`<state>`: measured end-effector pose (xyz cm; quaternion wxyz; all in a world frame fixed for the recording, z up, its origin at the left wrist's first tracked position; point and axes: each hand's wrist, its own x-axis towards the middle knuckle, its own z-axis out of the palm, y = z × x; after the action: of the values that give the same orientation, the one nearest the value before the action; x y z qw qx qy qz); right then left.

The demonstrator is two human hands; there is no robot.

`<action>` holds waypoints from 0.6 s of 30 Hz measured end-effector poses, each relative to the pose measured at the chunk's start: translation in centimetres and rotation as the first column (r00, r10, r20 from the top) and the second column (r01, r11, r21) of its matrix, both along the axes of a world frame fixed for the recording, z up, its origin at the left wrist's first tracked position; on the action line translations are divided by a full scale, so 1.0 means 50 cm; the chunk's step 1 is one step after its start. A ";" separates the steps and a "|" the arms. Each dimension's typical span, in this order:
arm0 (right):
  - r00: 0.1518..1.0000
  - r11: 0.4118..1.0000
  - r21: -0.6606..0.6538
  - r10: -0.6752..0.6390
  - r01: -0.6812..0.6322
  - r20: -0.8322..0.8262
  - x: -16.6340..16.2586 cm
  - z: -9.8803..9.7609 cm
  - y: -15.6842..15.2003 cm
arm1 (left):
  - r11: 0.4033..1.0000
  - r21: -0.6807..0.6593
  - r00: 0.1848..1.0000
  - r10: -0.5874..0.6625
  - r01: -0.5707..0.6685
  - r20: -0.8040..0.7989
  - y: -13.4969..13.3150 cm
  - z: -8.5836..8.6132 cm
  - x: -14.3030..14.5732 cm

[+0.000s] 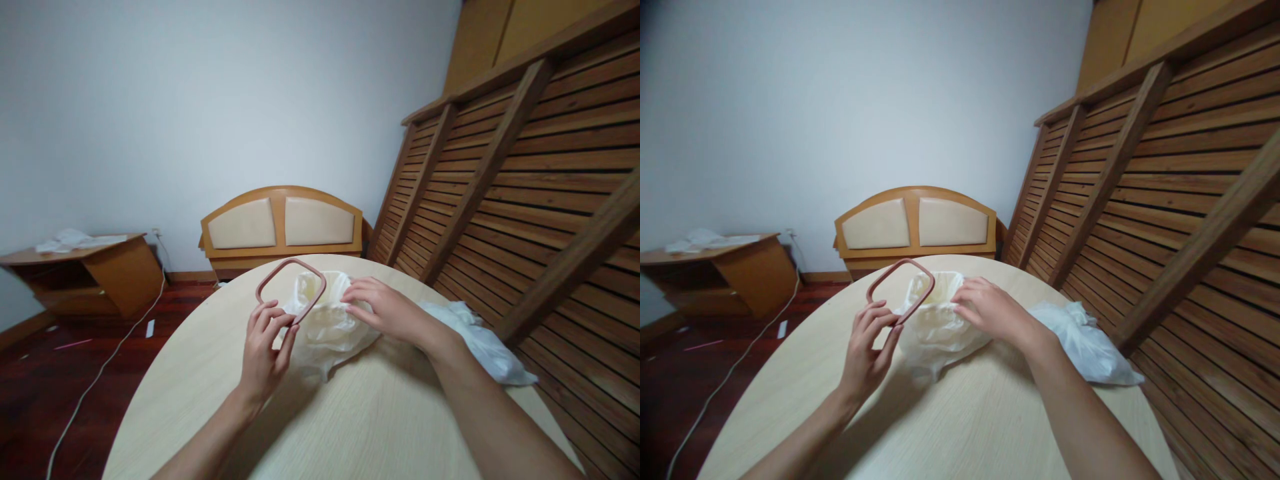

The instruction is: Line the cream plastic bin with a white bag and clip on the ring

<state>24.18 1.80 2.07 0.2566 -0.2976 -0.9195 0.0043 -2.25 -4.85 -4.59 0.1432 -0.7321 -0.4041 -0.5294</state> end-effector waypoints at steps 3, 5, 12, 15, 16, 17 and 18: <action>1.000 1.000 -0.011 0.014 -0.014 0.022 -0.005 0.004 -0.004 | 1.000 -0.002 1.000 0.021 -0.021 0.018 0.000 -0.001 0.000; 0.999 1.000 -0.011 0.018 -0.018 0.034 -0.011 0.007 -0.011 | 0.999 0.003 0.999 0.036 -0.036 0.024 -0.001 -0.001 0.001; 0.994 0.995 -0.045 0.091 -0.088 0.053 -0.044 0.025 -0.051 | 0.997 0.016 0.996 0.069 -0.070 0.062 0.000 0.004 0.001; 0.988 0.989 -0.055 0.143 -0.140 0.056 -0.063 0.026 -0.066 | 0.998 0.019 0.996 0.058 -0.060 0.071 -0.001 0.008 0.001; 0.986 0.987 -0.048 0.158 -0.155 0.056 -0.071 0.024 -0.071 | 0.998 0.022 0.996 0.056 -0.058 0.074 -0.001 0.009 0.002; 0.984 0.985 -0.038 0.169 -0.167 0.055 -0.078 0.022 -0.076 | 0.998 0.026 0.996 0.053 -0.055 0.077 -0.002 0.010 0.003; 0.983 0.985 -0.028 0.174 -0.173 0.052 -0.084 0.019 -0.080 | 0.998 0.028 0.996 0.049 -0.052 0.078 -0.003 0.011 0.004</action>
<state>19.96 -2.20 3.02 0.2267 -0.2194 -0.9485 0.0291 -2.06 -5.00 -4.03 0.1518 -0.6985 -0.4196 -0.5595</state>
